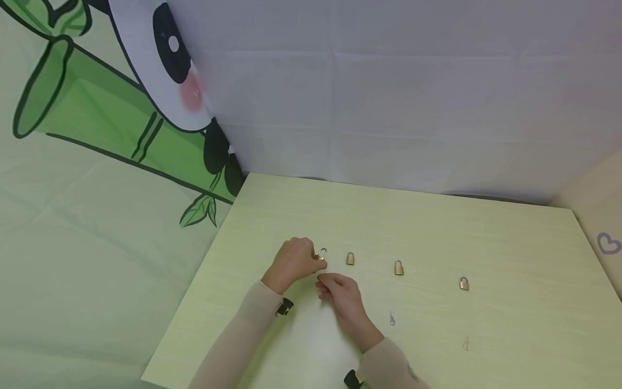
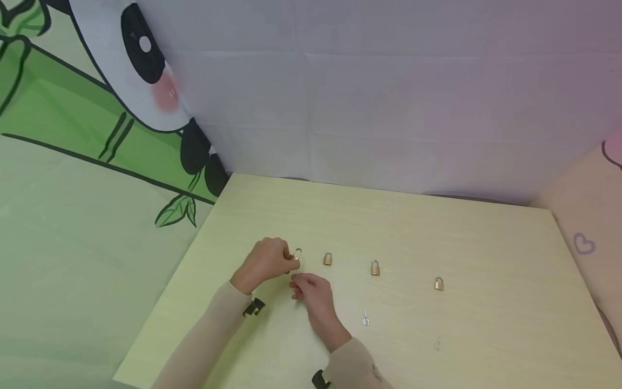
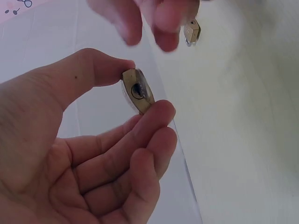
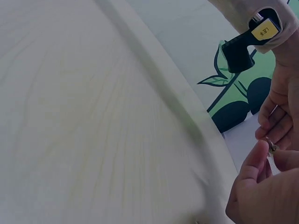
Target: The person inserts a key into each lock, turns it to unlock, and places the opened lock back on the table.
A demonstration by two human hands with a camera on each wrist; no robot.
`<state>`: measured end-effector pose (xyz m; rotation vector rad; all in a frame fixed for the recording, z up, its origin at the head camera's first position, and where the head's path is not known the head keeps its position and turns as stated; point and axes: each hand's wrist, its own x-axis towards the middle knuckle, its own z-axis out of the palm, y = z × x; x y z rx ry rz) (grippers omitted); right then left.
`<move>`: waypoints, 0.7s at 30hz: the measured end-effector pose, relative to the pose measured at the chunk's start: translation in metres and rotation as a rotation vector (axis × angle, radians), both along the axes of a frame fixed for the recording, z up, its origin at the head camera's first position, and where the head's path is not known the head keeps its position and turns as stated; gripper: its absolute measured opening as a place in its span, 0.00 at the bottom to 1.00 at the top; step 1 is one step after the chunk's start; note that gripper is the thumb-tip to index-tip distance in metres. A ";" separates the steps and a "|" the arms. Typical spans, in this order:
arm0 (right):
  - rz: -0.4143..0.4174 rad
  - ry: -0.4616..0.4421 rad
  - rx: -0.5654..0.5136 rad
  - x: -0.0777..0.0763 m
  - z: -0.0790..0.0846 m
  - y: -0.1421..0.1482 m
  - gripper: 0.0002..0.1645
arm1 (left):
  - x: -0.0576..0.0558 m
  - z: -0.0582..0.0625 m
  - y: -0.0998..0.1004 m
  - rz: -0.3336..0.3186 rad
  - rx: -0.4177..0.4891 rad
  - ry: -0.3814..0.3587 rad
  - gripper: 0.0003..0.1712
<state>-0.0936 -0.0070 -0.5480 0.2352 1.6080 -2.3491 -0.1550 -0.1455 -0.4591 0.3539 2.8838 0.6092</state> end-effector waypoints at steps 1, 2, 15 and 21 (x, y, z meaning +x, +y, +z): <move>-0.004 -0.008 0.006 0.000 0.000 0.003 0.20 | 0.000 0.001 0.000 -0.007 -0.001 0.003 0.26; -0.011 -0.016 0.013 0.000 0.001 0.007 0.19 | 0.000 0.001 -0.001 -0.017 0.000 0.004 0.25; -0.067 0.155 0.363 -0.004 0.008 0.055 0.15 | -0.003 0.004 -0.006 -0.330 0.081 0.088 0.09; -0.077 0.267 0.522 -0.003 0.014 0.070 0.10 | -0.004 0.005 -0.008 -0.489 0.117 0.119 0.10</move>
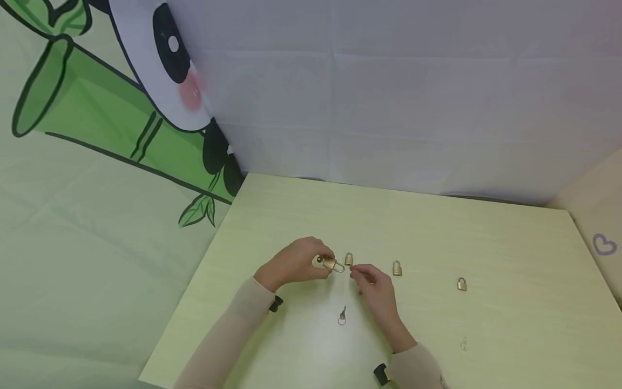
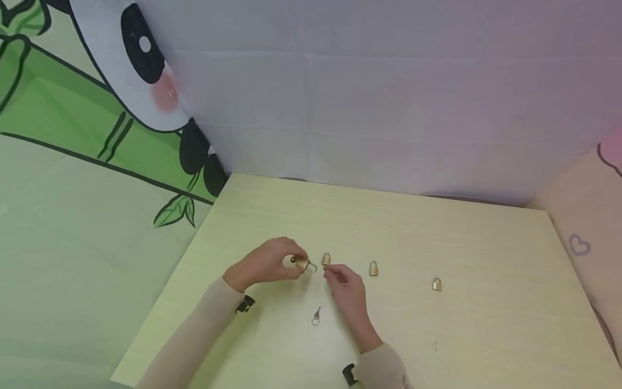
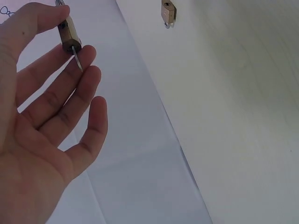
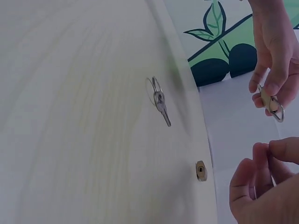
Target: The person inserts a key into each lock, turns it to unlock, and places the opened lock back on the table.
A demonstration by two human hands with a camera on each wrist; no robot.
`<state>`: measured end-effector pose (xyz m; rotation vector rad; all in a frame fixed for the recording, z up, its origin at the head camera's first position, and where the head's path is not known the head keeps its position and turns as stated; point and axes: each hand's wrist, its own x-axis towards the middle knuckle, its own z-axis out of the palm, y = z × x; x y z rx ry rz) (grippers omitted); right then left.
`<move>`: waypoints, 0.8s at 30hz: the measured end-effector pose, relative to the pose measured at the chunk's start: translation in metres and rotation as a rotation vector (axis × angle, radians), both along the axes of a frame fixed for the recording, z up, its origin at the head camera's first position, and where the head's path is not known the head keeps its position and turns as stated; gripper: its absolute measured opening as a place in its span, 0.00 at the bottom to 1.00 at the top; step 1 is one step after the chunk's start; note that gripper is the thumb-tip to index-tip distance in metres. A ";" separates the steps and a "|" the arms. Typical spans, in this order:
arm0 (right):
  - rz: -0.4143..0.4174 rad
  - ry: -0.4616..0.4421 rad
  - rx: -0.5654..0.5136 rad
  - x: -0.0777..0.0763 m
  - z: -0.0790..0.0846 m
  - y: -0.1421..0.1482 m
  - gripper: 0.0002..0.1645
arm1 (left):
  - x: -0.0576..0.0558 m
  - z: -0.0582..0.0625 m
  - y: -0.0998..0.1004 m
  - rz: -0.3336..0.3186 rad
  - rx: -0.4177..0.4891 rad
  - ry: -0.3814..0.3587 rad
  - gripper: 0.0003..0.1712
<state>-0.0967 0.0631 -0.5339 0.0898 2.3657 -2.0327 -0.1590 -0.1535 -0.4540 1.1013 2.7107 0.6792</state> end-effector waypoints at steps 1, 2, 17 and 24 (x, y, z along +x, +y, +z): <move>0.002 0.029 0.026 0.000 0.001 0.002 0.10 | 0.000 0.000 0.000 -0.012 0.004 0.004 0.10; 0.002 0.056 0.052 0.000 0.003 0.003 0.09 | 0.000 0.000 -0.001 -0.020 0.006 0.006 0.10; 0.066 0.354 0.151 0.000 0.020 -0.001 0.08 | 0.001 0.000 -0.001 -0.060 0.004 0.043 0.10; 0.100 0.393 0.170 0.001 0.018 -0.001 0.06 | 0.002 0.001 -0.002 -0.061 0.009 0.061 0.11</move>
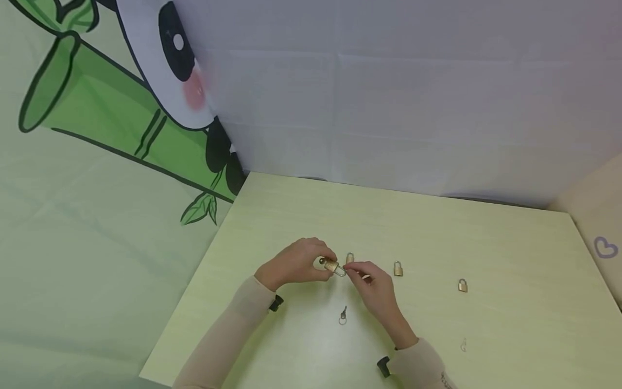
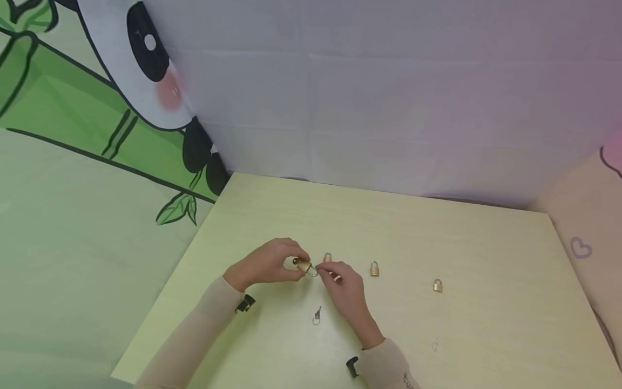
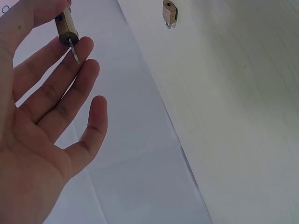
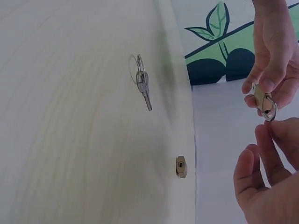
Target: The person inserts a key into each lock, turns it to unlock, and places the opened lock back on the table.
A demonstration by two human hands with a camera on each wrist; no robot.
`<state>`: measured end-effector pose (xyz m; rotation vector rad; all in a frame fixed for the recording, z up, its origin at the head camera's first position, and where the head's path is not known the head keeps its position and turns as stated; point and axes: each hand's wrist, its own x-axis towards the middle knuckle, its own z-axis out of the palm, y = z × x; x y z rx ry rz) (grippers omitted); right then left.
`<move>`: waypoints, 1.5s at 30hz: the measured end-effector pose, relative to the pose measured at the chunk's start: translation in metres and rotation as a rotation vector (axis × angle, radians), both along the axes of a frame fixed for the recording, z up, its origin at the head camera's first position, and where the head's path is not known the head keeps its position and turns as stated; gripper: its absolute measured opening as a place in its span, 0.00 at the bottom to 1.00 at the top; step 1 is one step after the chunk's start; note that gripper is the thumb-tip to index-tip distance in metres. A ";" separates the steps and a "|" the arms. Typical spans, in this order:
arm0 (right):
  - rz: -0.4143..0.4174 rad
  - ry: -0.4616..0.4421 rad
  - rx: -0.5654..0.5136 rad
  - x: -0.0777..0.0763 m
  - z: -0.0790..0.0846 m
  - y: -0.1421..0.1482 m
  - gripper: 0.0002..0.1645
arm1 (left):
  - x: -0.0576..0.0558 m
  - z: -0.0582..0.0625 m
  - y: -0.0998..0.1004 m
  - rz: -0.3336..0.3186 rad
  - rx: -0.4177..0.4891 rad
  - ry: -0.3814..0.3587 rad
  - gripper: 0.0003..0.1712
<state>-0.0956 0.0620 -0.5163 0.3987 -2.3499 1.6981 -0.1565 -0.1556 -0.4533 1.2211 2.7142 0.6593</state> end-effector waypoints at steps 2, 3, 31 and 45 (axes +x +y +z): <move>0.010 -0.025 -0.003 0.001 -0.001 0.001 0.06 | 0.001 0.001 0.000 0.002 -0.001 0.005 0.11; 0.013 -0.041 -0.001 0.001 -0.002 0.001 0.06 | 0.001 0.001 0.000 0.004 -0.003 0.006 0.11; 0.114 -0.351 -0.067 0.004 0.000 -0.005 0.06 | 0.000 -0.003 -0.002 0.054 0.008 0.024 0.09; 0.071 -0.353 -0.042 0.017 0.042 -0.005 0.06 | 0.004 -0.006 0.000 0.157 -0.099 0.148 0.08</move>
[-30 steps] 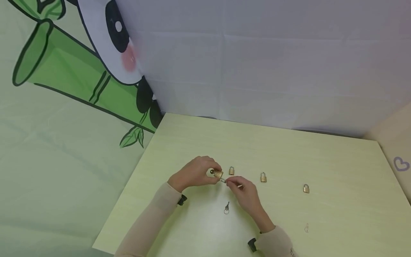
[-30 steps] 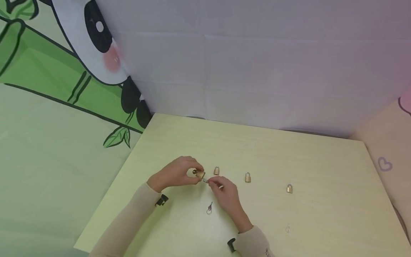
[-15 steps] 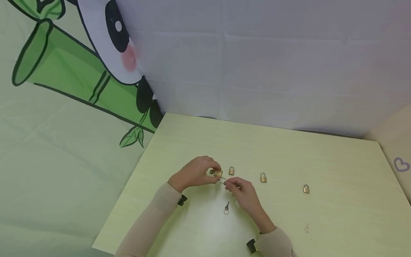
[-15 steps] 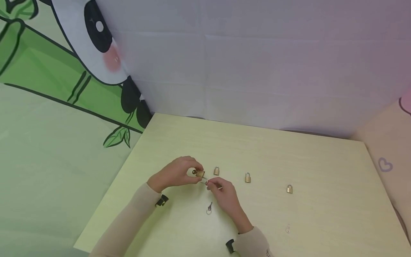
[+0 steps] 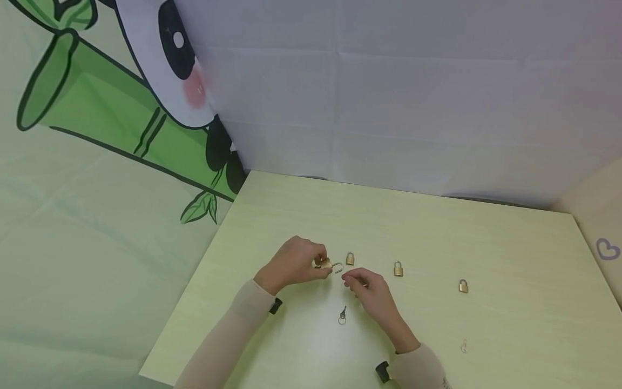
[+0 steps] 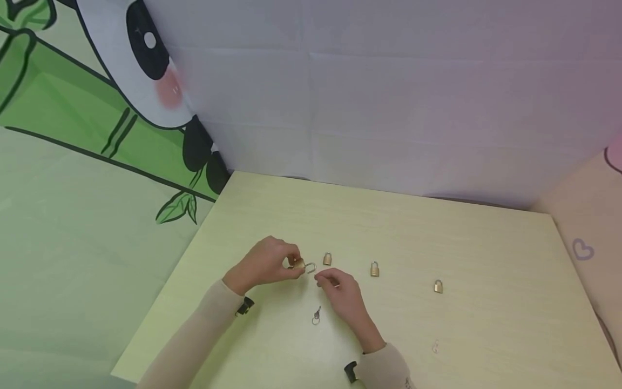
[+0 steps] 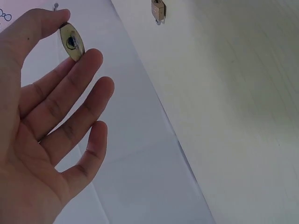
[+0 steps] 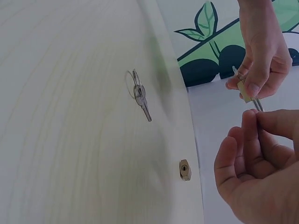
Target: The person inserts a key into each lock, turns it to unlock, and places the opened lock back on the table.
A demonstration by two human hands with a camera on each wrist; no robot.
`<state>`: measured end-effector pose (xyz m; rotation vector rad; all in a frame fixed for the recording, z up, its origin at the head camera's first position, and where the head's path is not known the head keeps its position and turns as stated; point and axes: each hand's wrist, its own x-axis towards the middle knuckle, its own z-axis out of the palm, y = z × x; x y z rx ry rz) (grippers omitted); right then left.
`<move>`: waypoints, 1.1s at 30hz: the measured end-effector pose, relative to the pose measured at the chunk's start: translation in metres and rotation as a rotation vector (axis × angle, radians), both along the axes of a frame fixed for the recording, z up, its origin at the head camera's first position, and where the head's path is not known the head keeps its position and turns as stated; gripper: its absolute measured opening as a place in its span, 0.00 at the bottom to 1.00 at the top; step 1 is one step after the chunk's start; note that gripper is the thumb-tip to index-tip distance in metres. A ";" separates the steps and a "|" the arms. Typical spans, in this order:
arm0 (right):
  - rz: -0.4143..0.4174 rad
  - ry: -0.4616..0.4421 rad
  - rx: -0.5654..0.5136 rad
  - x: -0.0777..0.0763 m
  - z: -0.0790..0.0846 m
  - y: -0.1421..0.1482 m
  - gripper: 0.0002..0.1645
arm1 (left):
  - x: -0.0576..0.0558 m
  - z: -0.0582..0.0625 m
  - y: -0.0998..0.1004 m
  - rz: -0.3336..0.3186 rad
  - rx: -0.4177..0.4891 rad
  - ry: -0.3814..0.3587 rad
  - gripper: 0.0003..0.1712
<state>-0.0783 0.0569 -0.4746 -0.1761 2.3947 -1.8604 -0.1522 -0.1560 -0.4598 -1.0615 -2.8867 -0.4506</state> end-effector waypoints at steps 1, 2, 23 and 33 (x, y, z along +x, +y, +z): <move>-0.003 0.004 -0.002 0.000 0.000 0.000 0.06 | 0.001 0.000 0.000 0.020 -0.013 0.015 0.09; -0.007 0.006 -0.002 0.000 0.001 0.000 0.06 | 0.002 0.000 0.001 0.044 -0.023 0.023 0.10; 0.052 0.018 0.011 -0.012 -0.043 0.010 0.06 | 0.015 -0.006 0.006 0.520 -0.024 -0.041 0.22; 0.044 0.015 0.015 -0.010 -0.041 0.012 0.06 | 0.016 -0.042 -0.005 0.520 -0.062 -0.027 0.25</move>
